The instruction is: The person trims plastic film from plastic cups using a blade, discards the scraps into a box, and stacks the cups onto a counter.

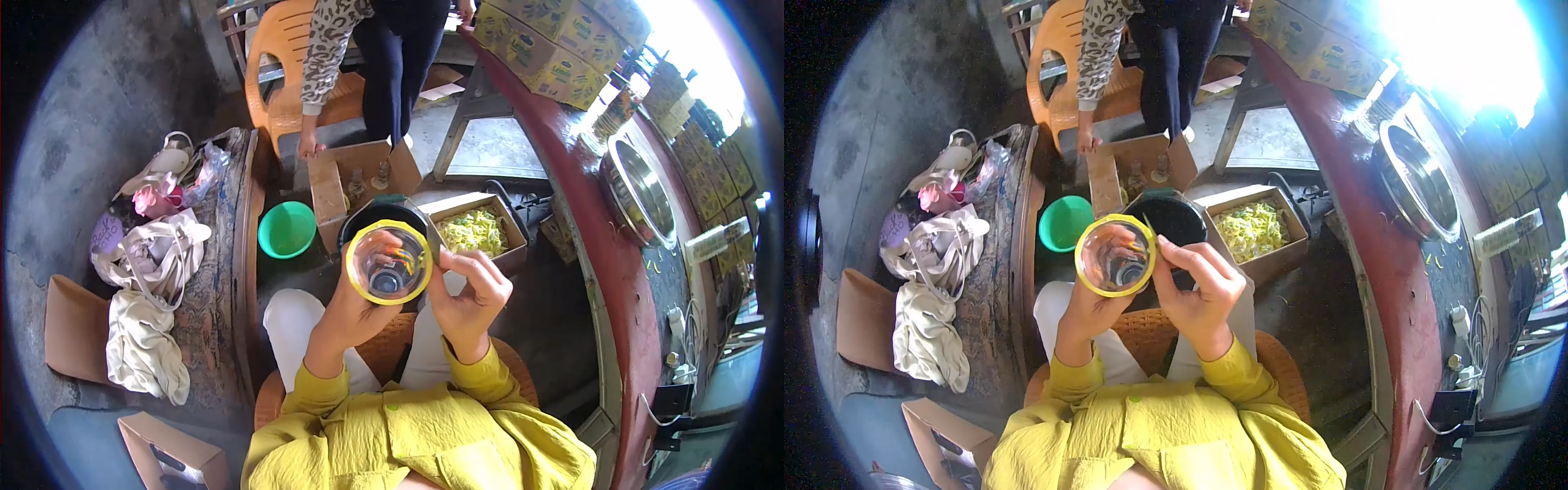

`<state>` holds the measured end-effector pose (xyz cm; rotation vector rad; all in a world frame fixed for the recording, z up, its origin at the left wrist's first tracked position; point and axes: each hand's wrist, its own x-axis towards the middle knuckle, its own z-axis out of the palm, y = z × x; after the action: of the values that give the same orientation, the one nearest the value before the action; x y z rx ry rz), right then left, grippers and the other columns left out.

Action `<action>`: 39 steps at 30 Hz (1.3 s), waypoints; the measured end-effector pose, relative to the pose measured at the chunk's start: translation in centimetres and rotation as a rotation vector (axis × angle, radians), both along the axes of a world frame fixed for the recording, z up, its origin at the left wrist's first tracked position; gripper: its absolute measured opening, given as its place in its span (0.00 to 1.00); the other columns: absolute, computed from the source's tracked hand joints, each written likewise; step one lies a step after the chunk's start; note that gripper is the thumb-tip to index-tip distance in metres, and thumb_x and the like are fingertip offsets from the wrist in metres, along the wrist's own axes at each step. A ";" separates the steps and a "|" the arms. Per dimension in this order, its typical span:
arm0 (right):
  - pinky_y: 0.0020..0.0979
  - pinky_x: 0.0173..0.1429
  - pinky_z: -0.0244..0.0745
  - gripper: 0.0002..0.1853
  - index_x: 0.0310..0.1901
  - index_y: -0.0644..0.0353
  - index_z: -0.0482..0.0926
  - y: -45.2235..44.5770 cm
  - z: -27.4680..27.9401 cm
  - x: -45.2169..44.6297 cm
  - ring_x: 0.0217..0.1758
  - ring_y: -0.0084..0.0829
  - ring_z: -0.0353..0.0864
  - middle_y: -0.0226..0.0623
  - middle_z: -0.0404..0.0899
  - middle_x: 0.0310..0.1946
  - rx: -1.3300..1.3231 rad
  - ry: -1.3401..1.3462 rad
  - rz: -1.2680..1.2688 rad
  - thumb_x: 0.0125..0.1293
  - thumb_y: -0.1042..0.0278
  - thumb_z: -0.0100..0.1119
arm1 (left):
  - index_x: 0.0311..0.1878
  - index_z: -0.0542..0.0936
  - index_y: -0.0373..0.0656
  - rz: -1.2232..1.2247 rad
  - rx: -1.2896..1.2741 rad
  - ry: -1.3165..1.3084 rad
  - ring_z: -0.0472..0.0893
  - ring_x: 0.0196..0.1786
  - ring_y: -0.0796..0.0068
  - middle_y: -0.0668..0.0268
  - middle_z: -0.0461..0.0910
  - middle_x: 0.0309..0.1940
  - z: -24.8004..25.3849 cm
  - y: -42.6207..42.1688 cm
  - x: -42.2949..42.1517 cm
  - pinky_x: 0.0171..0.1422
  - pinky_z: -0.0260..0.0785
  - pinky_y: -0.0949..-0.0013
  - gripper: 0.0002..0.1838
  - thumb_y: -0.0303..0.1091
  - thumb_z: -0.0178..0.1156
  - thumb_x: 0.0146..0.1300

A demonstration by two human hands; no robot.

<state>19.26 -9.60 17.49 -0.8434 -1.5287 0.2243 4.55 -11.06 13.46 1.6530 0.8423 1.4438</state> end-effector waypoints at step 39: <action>0.19 0.31 0.70 0.10 0.30 0.69 0.77 -0.9 0.8 -1.3 0.26 0.22 0.76 0.35 0.76 0.24 0.019 0.148 0.041 0.42 0.88 0.63 | 0.62 0.51 0.37 0.078 0.124 -0.200 0.64 0.59 0.66 0.56 0.60 0.56 1.3 -0.2 1.1 0.64 0.57 0.64 0.36 0.20 0.59 0.52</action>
<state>17.94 -10.48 18.30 -0.7636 -1.4083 0.2956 5.63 -11.26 14.77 1.5473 0.7242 1.7135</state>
